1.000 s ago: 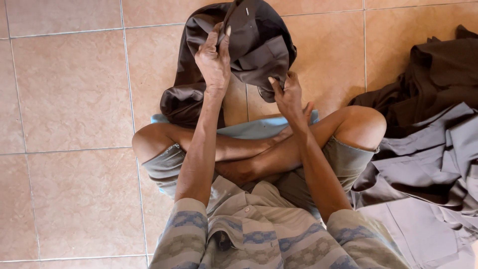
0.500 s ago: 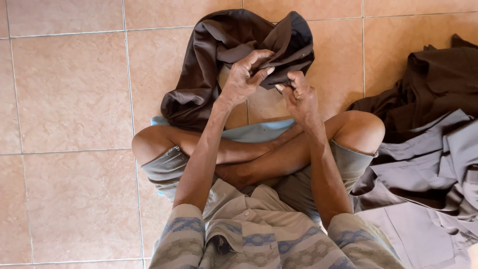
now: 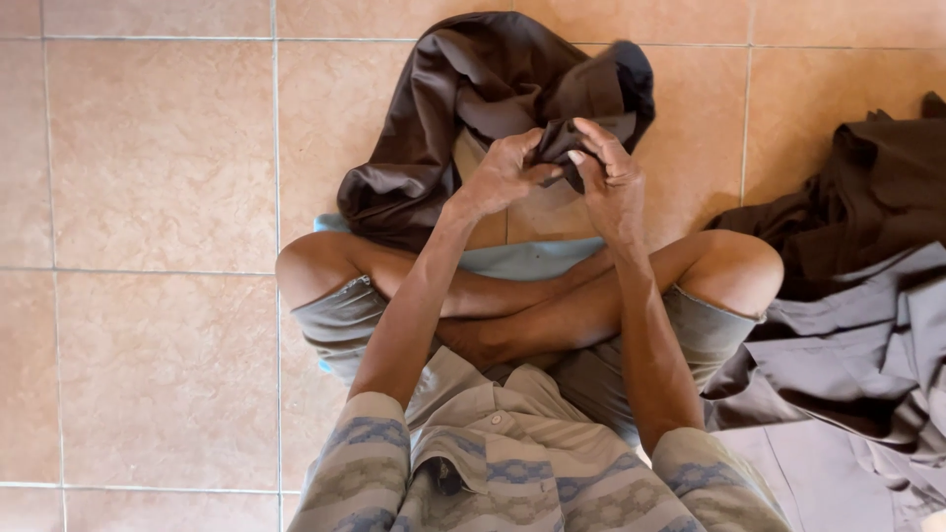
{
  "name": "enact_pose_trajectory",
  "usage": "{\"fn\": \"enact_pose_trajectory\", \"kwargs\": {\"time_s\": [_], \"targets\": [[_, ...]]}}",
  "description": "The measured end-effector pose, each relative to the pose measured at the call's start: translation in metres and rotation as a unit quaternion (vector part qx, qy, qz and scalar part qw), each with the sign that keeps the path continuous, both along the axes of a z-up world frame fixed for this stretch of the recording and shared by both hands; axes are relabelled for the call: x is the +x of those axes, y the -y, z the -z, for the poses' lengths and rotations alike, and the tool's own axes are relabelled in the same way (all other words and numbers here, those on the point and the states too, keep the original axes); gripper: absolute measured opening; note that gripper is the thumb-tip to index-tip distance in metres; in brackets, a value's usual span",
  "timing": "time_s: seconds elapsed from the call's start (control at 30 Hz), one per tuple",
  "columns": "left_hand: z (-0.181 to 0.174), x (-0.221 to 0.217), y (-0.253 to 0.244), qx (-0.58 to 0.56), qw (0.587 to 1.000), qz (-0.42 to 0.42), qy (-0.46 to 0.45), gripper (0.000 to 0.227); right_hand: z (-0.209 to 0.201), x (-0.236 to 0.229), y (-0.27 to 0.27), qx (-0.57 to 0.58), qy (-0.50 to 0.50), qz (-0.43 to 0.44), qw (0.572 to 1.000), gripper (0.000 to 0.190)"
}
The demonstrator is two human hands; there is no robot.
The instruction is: The person is sitting on the floor smoothing and folding brown trousers into a neat stack.
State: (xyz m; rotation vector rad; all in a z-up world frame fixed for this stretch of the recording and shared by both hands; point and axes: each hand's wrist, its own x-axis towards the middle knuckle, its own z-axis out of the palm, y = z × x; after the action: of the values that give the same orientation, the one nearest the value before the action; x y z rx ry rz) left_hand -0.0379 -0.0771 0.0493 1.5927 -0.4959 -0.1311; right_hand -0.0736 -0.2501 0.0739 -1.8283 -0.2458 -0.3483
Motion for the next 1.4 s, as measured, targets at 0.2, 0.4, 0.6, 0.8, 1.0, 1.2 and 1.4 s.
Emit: {"fn": "enact_pose_trajectory", "kwargs": {"time_s": [0.2, 0.4, 0.6, 0.8, 1.0, 1.2, 1.4], "targets": [[0.07, 0.045, -0.083, 0.096, 0.948, -0.302, 0.038, 0.021, 0.136, -0.021, 0.002, -0.441, 0.132, 0.038, 0.887, 0.033], [0.024, 0.045, -0.137, 0.009, 0.896, -0.445, 0.01, 0.022, 0.073, -0.024, -0.156, -0.364, -0.103, -0.257, 0.889, 0.099], [0.049, 0.061, -0.176, -0.039, 0.849, -0.523, 0.07, 0.024, 0.177, -0.01, -0.178, -0.51, 0.114, -0.12, 0.844, 0.037], [0.069, 0.065, -0.258, -0.03, 0.765, -0.638, 0.088, 0.035, 0.168, 0.044, -0.03, -0.569, 0.167, -0.109, 0.798, 0.016], [0.091, 0.021, -0.295, 0.016, 0.692, -0.72, 0.049, 0.038, 0.143, 0.075, 0.158, -0.731, -0.335, 0.059, 0.591, 0.043], [0.142, 0.003, -0.29, -0.091, 0.703, -0.704, -0.054, 0.055, 0.093, 0.038, 0.021, -0.516, -0.188, 0.105, 0.829, 0.077], [0.128, -0.004, -0.288, -0.136, 0.675, -0.719, -0.097, 0.072, 0.2, 0.077, 0.072, -0.444, -0.351, 0.023, 0.824, 0.081]]}}
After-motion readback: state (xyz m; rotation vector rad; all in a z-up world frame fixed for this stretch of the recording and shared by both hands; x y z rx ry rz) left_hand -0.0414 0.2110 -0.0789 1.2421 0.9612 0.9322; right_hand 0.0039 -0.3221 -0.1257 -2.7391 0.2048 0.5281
